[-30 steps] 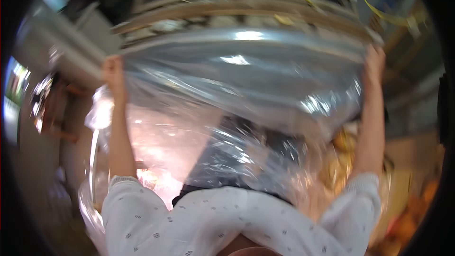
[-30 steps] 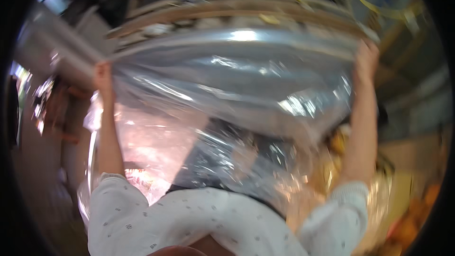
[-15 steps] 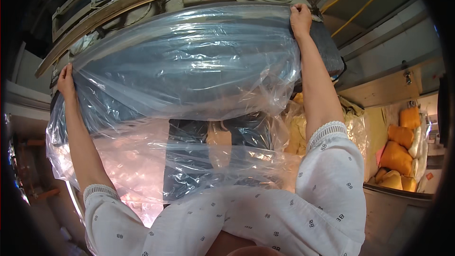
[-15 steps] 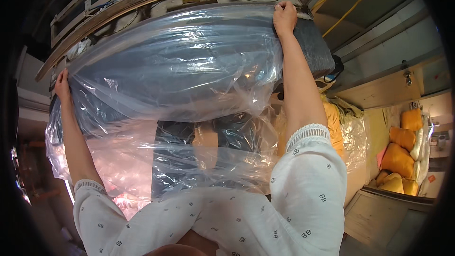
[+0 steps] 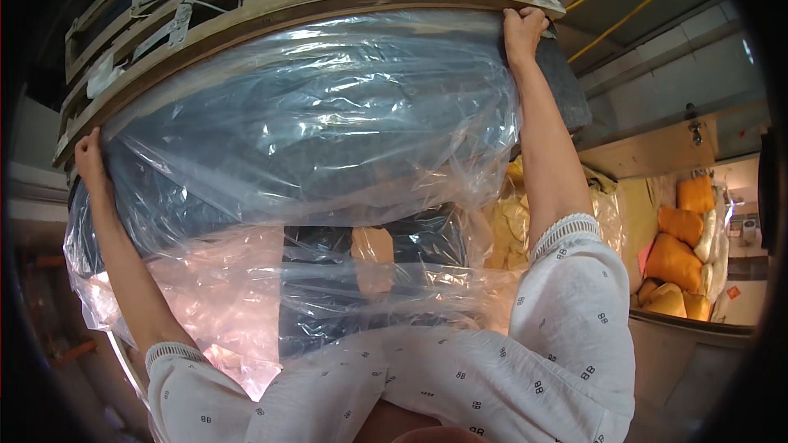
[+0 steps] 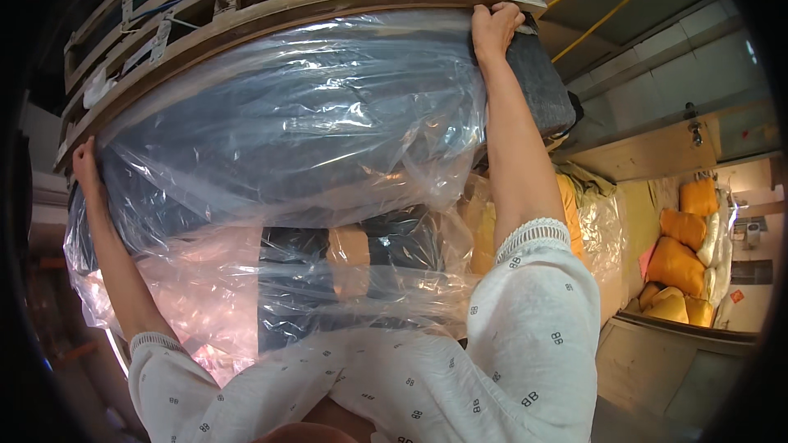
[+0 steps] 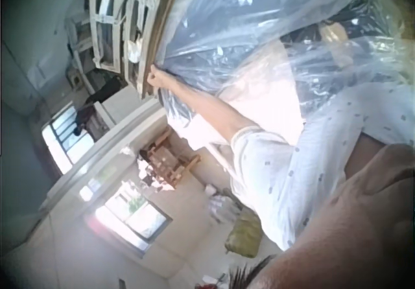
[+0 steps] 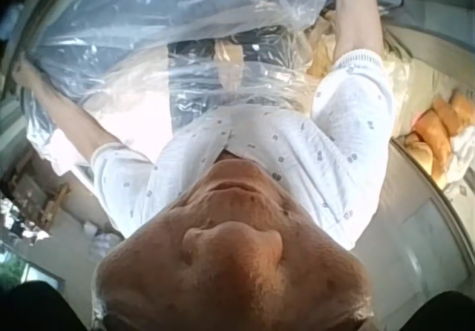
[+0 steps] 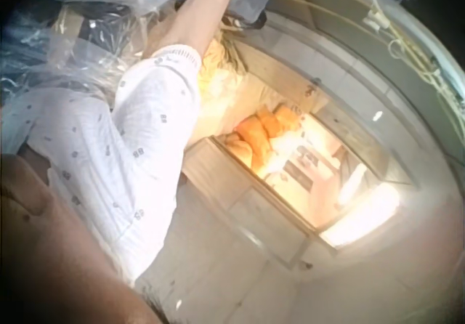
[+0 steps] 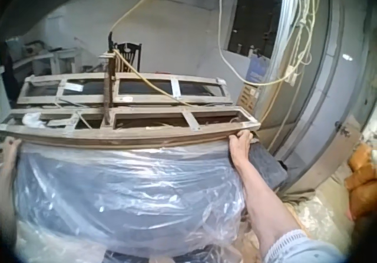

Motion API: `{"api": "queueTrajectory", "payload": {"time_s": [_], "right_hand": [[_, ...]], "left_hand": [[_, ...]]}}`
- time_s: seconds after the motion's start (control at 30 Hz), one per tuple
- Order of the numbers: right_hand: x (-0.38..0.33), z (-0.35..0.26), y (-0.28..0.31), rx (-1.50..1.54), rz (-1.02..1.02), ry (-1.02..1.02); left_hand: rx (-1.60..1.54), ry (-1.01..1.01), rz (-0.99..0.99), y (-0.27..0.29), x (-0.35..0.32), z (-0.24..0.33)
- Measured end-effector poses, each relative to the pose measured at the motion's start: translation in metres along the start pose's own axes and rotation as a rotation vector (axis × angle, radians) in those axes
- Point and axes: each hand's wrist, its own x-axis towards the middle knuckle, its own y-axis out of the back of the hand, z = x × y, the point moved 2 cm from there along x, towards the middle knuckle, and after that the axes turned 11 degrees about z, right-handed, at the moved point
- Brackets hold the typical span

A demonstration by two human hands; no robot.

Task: The person is wrapping a large grey foam or rubber component in clear plastic sheeting for packaging purposes.

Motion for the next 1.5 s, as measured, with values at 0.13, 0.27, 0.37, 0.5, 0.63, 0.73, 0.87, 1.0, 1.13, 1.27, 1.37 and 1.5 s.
{"api": "queueTrajectory", "payload": {"time_s": [0.13,0.27,0.37,0.5,0.63,0.73,0.87,1.0,1.13,1.27,1.37,1.5], "right_hand": [[0.006,0.006,0.000,0.063,0.021,-0.079],[0.010,0.010,-0.003,0.068,0.045,-0.083],[-0.001,-0.007,-0.011,0.083,0.037,-0.128],[-0.019,-0.023,0.026,-0.195,-0.212,-0.001],[-0.038,-0.008,0.066,-0.017,-0.291,0.377],[-0.034,0.011,0.081,0.130,-0.337,0.388],[-0.027,0.013,0.108,0.306,-0.348,0.513],[0.010,0.063,0.151,0.263,-0.344,0.247],[0.057,0.122,0.192,0.039,-0.367,0.131],[0.070,0.117,0.264,-0.560,0.051,0.467],[0.011,0.017,0.253,-0.209,0.083,0.649],[-0.101,-0.105,0.214,0.342,-0.678,0.505]], "left_hand": [[-0.057,0.055,-0.047,0.005,0.002,-0.001],[-0.163,0.074,-0.007,0.007,0.004,-0.001],[-0.080,0.014,-0.064,0.029,0.032,-0.053],[0.116,-0.422,-0.033,0.043,0.006,0.001],[-0.063,-0.209,-0.094,0.094,-0.016,0.046],[0.085,-0.046,-0.353,0.127,-0.038,0.038],[0.176,-0.200,-0.465,0.135,-0.073,0.016],[0.176,-0.269,-0.638,0.075,-0.122,0.077],[0.076,-0.422,-0.571,0.008,-0.158,0.112],[-0.027,-0.597,-0.543,-0.080,-0.196,0.157],[-0.151,-0.726,-0.397,-0.114,-0.222,0.183],[-0.198,-0.535,-0.335,-0.131,-0.237,0.199]]}}
